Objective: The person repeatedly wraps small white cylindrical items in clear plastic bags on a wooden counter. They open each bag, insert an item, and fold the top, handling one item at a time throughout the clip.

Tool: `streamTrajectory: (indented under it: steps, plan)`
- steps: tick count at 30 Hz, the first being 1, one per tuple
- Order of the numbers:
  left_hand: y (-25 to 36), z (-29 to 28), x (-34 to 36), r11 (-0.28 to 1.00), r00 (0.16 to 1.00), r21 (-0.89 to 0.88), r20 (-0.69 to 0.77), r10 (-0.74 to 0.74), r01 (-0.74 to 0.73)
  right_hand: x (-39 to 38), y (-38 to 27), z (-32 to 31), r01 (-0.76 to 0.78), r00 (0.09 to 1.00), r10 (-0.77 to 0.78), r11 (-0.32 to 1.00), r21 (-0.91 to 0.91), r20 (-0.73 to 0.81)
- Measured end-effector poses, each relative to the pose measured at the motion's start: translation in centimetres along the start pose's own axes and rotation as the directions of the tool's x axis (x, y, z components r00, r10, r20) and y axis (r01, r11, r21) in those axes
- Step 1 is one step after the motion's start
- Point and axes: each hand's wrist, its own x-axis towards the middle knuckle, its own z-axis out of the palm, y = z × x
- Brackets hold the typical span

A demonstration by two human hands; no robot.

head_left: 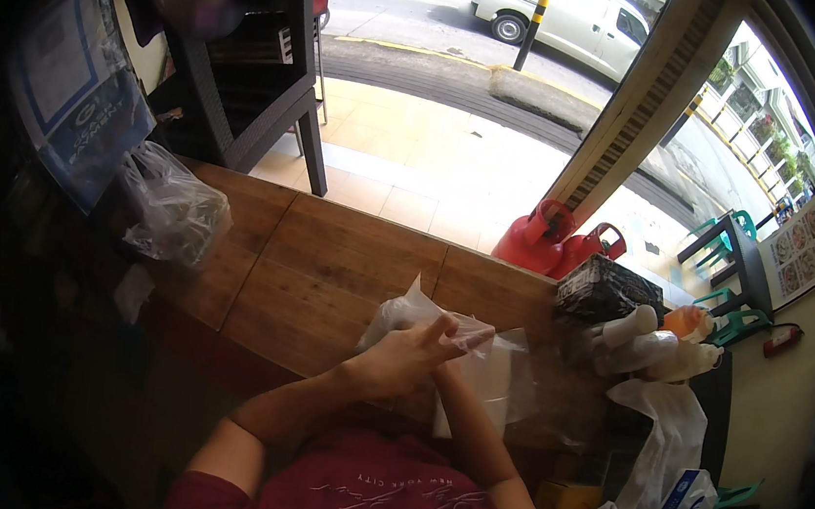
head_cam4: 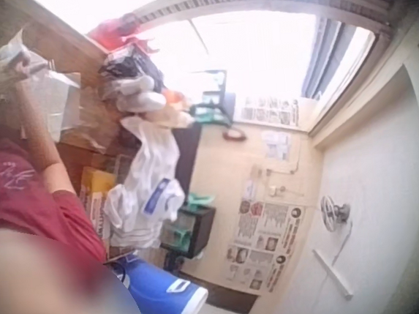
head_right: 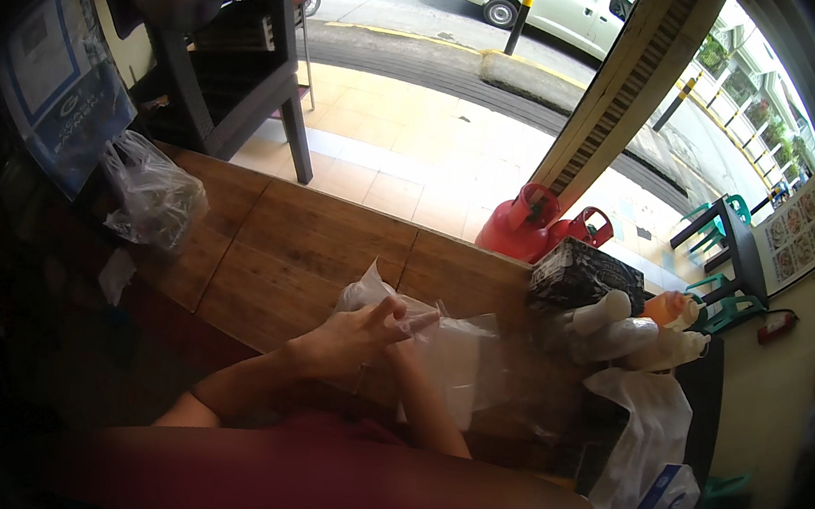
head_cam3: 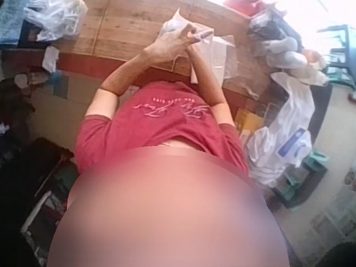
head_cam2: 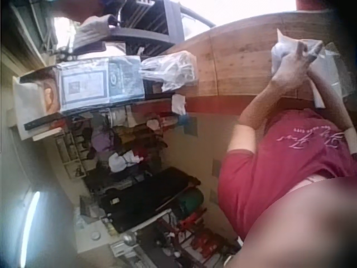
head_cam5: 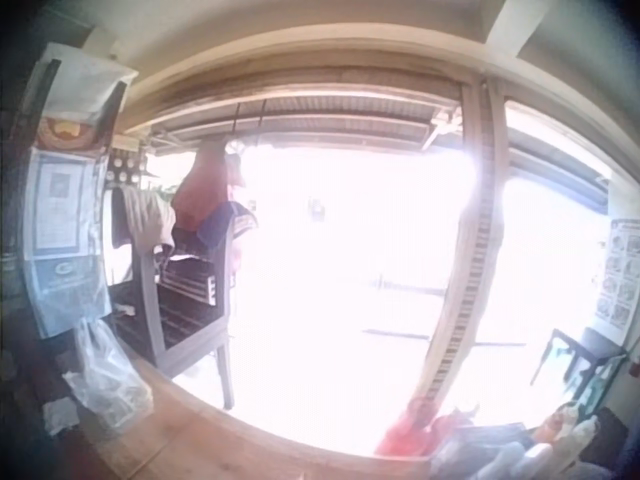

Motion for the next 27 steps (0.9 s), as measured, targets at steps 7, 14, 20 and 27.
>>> streamTrajectory:
  steps: [7,14,20,27]
  plan:
    - [-12.7,1.3,5.1,0.925,0.842,0.342,0.438,-0.315,0.168,0.8,-1.5,-0.7,-0.038,0.961,0.072,0.991,-0.129,0.265]
    - [-23.6,7.9,6.1,0.978,0.809,0.165,0.553,-0.197,0.126,0.7,2.8,3.7,-0.083,0.964,0.158,0.942,-0.325,0.213]
    - [-23.2,9.3,-0.5,0.964,0.935,0.018,0.238,-0.262,0.265,-0.1,3.9,4.1,-0.118,0.985,0.148,0.953,-0.278,0.089]
    - [-13.8,9.9,-9.9,0.967,0.969,0.072,-0.052,-0.243,0.246,0.1,3.2,5.0,-0.171,0.982,0.186,0.943,-0.284,0.028]
